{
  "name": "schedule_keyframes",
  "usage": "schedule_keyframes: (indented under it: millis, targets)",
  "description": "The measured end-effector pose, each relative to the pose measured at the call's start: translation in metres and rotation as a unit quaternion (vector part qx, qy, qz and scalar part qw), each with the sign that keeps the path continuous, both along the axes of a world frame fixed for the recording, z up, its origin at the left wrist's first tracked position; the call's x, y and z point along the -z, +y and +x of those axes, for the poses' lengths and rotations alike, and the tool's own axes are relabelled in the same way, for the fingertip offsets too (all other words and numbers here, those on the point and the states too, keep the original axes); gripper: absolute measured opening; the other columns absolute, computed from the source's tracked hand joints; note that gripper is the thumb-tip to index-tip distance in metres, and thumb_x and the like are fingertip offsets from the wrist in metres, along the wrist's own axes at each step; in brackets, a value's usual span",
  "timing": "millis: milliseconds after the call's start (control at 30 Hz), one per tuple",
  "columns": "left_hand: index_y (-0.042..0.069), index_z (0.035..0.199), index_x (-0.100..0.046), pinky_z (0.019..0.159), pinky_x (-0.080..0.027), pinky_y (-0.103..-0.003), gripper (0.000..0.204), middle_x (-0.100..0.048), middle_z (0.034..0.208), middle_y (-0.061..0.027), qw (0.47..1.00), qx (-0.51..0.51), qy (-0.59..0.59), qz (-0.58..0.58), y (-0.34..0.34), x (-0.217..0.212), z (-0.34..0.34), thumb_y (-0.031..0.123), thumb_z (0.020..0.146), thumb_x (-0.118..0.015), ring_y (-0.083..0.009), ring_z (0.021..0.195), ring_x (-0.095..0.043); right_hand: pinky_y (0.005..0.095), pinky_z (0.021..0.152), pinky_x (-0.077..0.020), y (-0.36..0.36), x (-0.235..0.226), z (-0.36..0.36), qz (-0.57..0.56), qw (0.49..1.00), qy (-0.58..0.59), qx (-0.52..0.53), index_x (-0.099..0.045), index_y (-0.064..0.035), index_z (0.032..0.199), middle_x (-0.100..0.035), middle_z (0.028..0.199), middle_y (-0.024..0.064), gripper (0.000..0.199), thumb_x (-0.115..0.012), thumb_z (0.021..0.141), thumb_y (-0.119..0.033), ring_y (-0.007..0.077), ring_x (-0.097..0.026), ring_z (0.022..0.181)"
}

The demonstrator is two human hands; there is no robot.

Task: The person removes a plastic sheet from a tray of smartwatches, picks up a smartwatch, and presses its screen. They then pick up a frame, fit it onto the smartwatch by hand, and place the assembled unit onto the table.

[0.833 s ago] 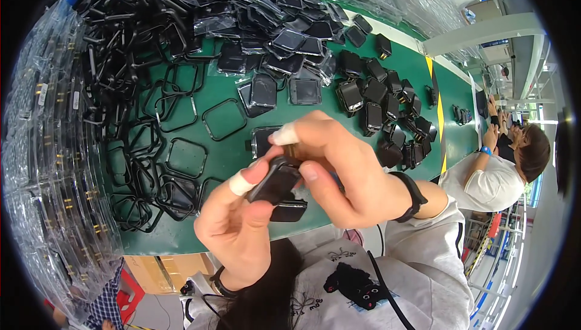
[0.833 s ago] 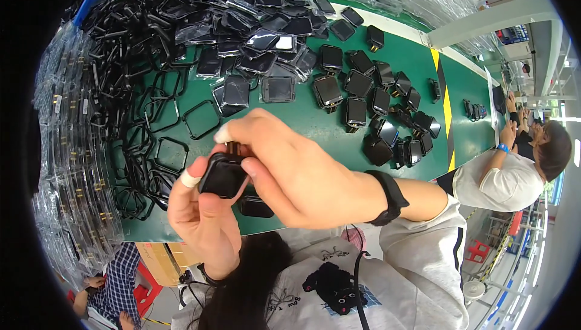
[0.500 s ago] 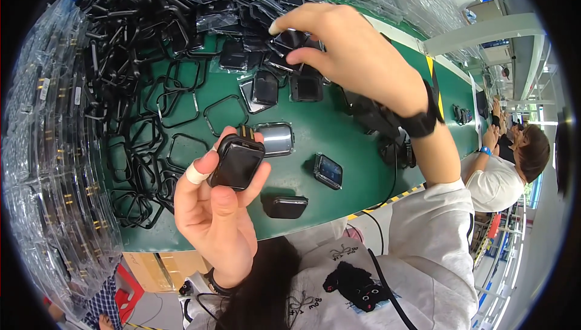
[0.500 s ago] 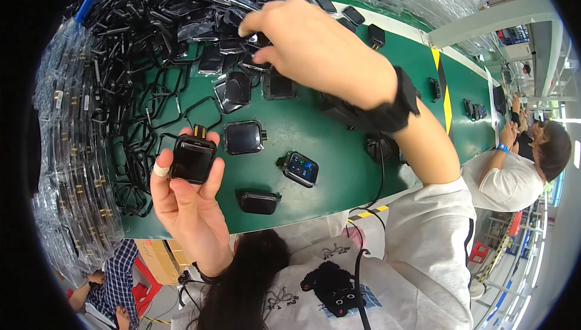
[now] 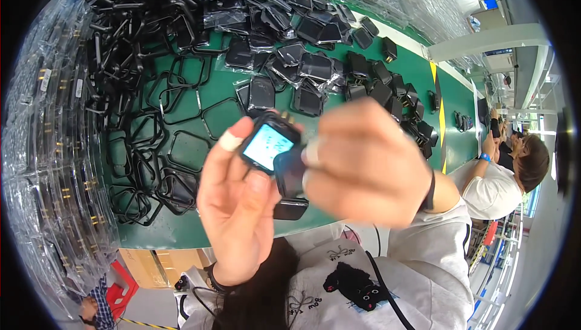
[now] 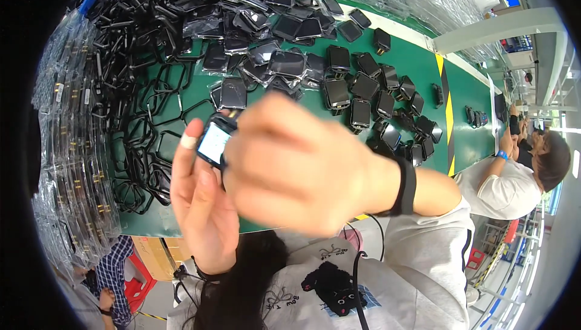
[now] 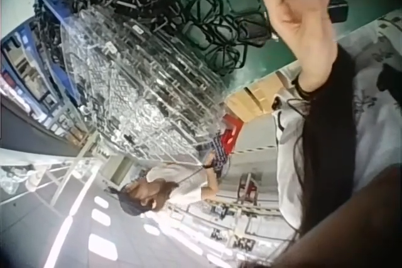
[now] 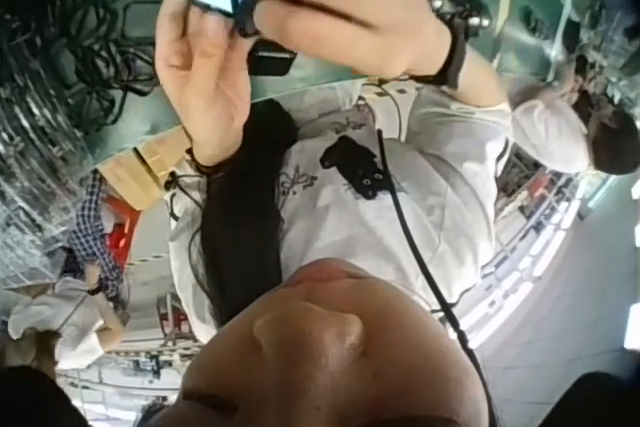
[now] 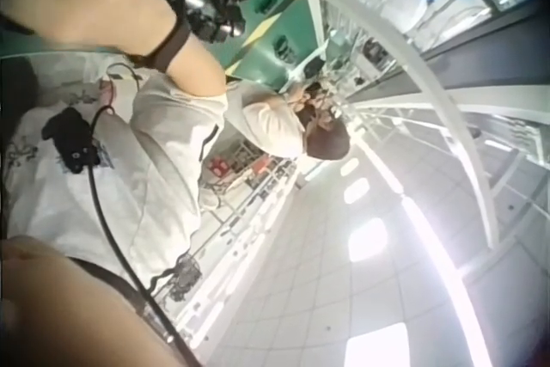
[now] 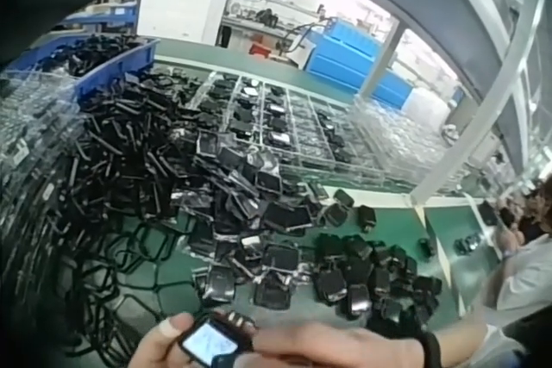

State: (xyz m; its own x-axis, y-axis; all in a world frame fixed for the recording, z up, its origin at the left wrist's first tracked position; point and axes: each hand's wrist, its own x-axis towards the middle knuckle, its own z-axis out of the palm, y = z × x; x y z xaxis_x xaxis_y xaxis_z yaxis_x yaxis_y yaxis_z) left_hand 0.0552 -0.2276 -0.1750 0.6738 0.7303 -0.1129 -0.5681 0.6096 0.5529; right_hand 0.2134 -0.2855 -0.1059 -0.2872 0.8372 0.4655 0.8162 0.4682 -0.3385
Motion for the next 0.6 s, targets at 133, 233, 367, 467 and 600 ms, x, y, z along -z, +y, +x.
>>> schedule_keyframes:
  millis: [133,233,367,467,600]
  targets:
    - [-0.003,0.137,-0.033,0.099,-0.045,-0.046,0.050,-0.044,0.135,-0.0254,0.998,0.011,-0.059,0.020,-0.001,0.000,0.000,0.003,0.091,-0.054,-0.0413,0.123,-0.047,0.0284,0.063,-0.0557,-0.016,0.016,-0.010,0.127,0.985,-0.119,-0.003,-0.066,0.0018,0.082,-0.060,0.094,0.0086,0.028,-0.074,0.056,0.011,0.0254,-0.059,0.076]
    - [0.000,0.140,-0.031,0.098,-0.047,-0.045,0.054,-0.039,0.138,-0.0266,0.997,0.025,-0.060,0.036,-0.002,-0.003,-0.003,0.005,0.091,-0.055,-0.0418,0.123,-0.047,0.0259,0.063,-0.0582,-0.025,0.019,-0.009,0.137,0.983,-0.120,-0.022,-0.067,0.0012,0.082,-0.061,0.096,0.0088,0.028,-0.073,0.056,0.013,0.0249,-0.059,0.076]
    - [0.002,0.141,-0.031,0.097,-0.048,-0.044,0.055,-0.036,0.140,-0.0276,0.997,0.050,-0.063,0.018,-0.003,-0.008,-0.003,0.006,0.091,-0.055,-0.0428,0.122,-0.047,0.0286,0.064,-0.0542,-0.029,0.023,-0.004,0.158,0.987,-0.028,-0.020,-0.061,0.0017,0.070,-0.061,0.089,0.0097,0.012,-0.063,0.064,0.011,0.0268,-0.061,0.078]
    - [0.002,0.140,-0.031,0.096,-0.049,-0.044,0.054,-0.035,0.140,-0.0279,0.996,0.062,-0.065,0.016,-0.004,-0.007,-0.004,0.006,0.091,-0.054,-0.0432,0.122,-0.047,0.0292,0.064,-0.0547,-0.032,0.024,-0.002,0.178,0.983,-0.033,-0.034,-0.061,0.0012,0.070,-0.062,0.089,0.0094,0.015,-0.066,0.062,0.012,0.0268,-0.061,0.078]
    - [0.002,0.140,-0.033,0.096,-0.049,-0.044,0.053,-0.036,0.139,-0.0280,0.996,0.062,-0.060,0.035,-0.005,-0.007,-0.006,0.006,0.091,-0.054,-0.0433,0.121,-0.048,0.0292,0.064,-0.0548,-0.033,0.020,-0.001,0.172,0.983,-0.045,-0.038,-0.061,0.0006,0.070,-0.062,0.089,0.0091,0.017,-0.068,0.061,0.013,0.0260,-0.061,0.078]
